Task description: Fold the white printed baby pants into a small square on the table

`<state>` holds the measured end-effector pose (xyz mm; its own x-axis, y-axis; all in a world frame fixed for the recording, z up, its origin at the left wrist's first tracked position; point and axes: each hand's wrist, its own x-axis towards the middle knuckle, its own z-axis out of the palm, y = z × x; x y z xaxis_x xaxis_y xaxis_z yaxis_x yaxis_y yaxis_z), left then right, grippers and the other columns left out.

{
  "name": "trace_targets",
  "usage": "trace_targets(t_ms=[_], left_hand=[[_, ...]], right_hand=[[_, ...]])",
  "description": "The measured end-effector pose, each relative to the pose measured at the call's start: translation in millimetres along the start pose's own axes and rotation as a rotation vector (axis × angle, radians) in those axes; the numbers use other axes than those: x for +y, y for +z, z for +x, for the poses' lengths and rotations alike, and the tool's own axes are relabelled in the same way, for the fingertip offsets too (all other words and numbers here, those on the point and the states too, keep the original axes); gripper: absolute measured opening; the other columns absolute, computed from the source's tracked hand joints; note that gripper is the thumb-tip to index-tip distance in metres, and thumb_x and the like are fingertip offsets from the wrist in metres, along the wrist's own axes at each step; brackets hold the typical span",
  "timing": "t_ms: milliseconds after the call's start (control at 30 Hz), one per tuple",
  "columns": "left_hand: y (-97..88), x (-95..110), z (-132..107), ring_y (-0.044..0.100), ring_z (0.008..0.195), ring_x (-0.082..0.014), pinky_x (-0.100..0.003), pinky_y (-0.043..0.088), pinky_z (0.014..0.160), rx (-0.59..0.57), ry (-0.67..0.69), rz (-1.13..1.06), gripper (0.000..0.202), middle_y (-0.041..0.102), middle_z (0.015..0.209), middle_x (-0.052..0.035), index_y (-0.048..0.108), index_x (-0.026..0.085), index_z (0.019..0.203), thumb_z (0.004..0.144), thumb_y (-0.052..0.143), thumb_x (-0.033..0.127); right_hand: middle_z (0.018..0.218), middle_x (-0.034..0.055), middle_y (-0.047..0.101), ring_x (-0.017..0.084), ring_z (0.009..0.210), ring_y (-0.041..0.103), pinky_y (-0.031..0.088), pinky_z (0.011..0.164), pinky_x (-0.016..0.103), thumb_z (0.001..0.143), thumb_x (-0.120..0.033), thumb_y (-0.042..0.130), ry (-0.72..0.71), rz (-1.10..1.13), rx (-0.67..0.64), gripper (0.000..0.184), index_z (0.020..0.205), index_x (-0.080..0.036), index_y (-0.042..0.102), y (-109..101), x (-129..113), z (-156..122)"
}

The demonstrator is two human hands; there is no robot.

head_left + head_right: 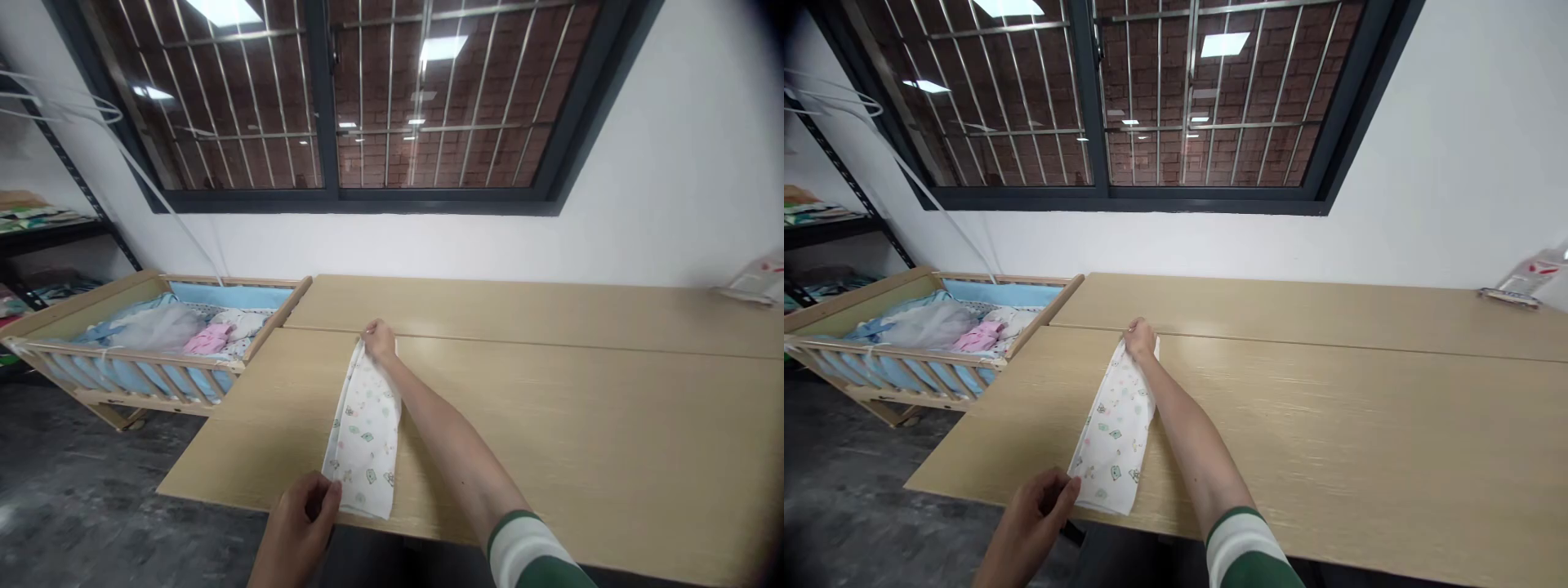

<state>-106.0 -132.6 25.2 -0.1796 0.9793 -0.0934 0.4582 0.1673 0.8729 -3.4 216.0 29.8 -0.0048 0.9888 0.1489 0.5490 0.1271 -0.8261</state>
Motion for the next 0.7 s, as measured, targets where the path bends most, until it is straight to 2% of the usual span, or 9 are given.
trace_targets(t_ms=[100,233,300,367,433,533,600,667,700], left_hand=[[-6.9,-12,1,0.057,0.06,-0.0171,-0.027,0.034,0.058,0.021,-0.008,0.195,0.044,0.059,0.061,-0.0005,0.057,0.021,0.066,0.092,0.049,0.055],[-6.4,-15,-1,0.067,0.07,-0.0212,-0.028,0.034,0.06,0.014,-0.07,0.511,0.03,0.069,0.068,-0.0025,0.061,0.023,0.072,0.095,0.048,0.038],[-5.4,-15,-4,0.07,0.075,-0.0237,-0.028,0.036,0.06,0.024,-0.107,0.642,0.027,0.073,0.075,-0.0035,0.063,0.024,0.076,0.095,0.046,0.035],[-4.3,-17,-9,0.072,0.078,-0.0254,-0.03,0.04,0.062,0.087,-0.088,0.731,0.028,0.075,0.081,-0.0049,0.065,0.025,0.081,0.096,0.044,0.036],[-1.4,-19,-15,0.072,0.082,-0.0267,-0.033,0.047,0.068,0.215,0.046,0.794,0.029,0.076,0.086,-0.0068,0.067,0.026,0.086,0.097,0.045,0.041],[11.6,-21,-24,0.071,0.091,-0.028,-0.036,0.052,0.078,0.418,0.392,0.818,0.028,0.076,0.1,-0.0101,0.069,0.025,0.104,0.094,0.054,0.046],[27.4,-21,-30,0.07,0.1,-0.0285,-0.036,0.053,0.08,0.494,0.571,0.813,0.037,0.074,0.115,-0.0121,0.065,0.023,0.121,0.091,0.059,0.044],[46.9,-24,-35,0.068,0.11,-0.0307,-0.039,0.054,0.085,0.558,0.664,0.816,0.047,0.07,0.127,-0.0148,0.059,0.02,0.132,0.09,0.058,0.041],[56.7,-27,-37,0.067,0.113,-0.0327,-0.042,0.053,0.088,0.59,0.68,0.822,0.049,0.069,0.127,-0.016,0.059,0.02,0.133,0.089,0.057,0.04]], right_hand=[[0.088,0.002,0.071,0.02,0.09,0.065,0.044,0.084,0.03,0.078,-0.014,0.064,-0.033,-0.08,-0.015,0.014,0.089,-0.023,0.062,11,-4,-5],[0.088,0.0039,0.072,0.021,0.091,0.065,0.043,0.086,0.031,0.082,-0.015,0.062,-0.068,-0.156,-0.037,0.011,0.091,-0.022,0.063,16,-8,-12],[0.09,0.0055,0.072,0.022,0.093,0.065,0.043,0.087,0.031,0.086,-0.018,0.061,-0.086,-0.178,-0.046,0.008,0.092,-0.022,0.063,14,-12,-16],[0.097,0.0069,0.072,0.022,0.098,0.065,0.043,0.089,0.031,0.09,-0.021,0.058,-0.146,-0.196,-0.065,0.009,0.097,-0.021,0.064,9,-18,-24],[0.108,0.0091,0.072,0.022,0.106,0.063,0.043,0.094,0.032,0.094,-0.024,0.055,-0.299,-0.215,-0.128,0.016,0.106,-0.02,0.065,-1,-25,-40],[0.133,0.0151,0.064,0.026,0.125,0.056,0.041,0.106,0.039,0.098,-0.037,0.053,-0.635,-0.217,-0.372,0.038,0.13,-0.016,0.058,-22,-37,-85],[0.152,0.0145,0.049,0.027,0.142,0.043,0.033,0.116,0.042,0.1,-0.045,0.051,-0.822,-0.197,-0.599,0.052,0.144,-0.019,0.049,-39,-43,-126],[0.165,0.0091,0.032,0.026,0.153,0.025,0.023,0.123,0.044,0.101,-0.048,0.048,-0.947,-0.196,-0.812,0.059,0.155,-0.025,0.038,-55,-45,-168],[0.167,0.0082,0.026,0.025,0.155,0.02,0.021,0.124,0.043,0.102,-0.046,0.047,-0.992,-0.19,-0.894,0.061,0.158,-0.026,0.034,-62,-43,-186]])
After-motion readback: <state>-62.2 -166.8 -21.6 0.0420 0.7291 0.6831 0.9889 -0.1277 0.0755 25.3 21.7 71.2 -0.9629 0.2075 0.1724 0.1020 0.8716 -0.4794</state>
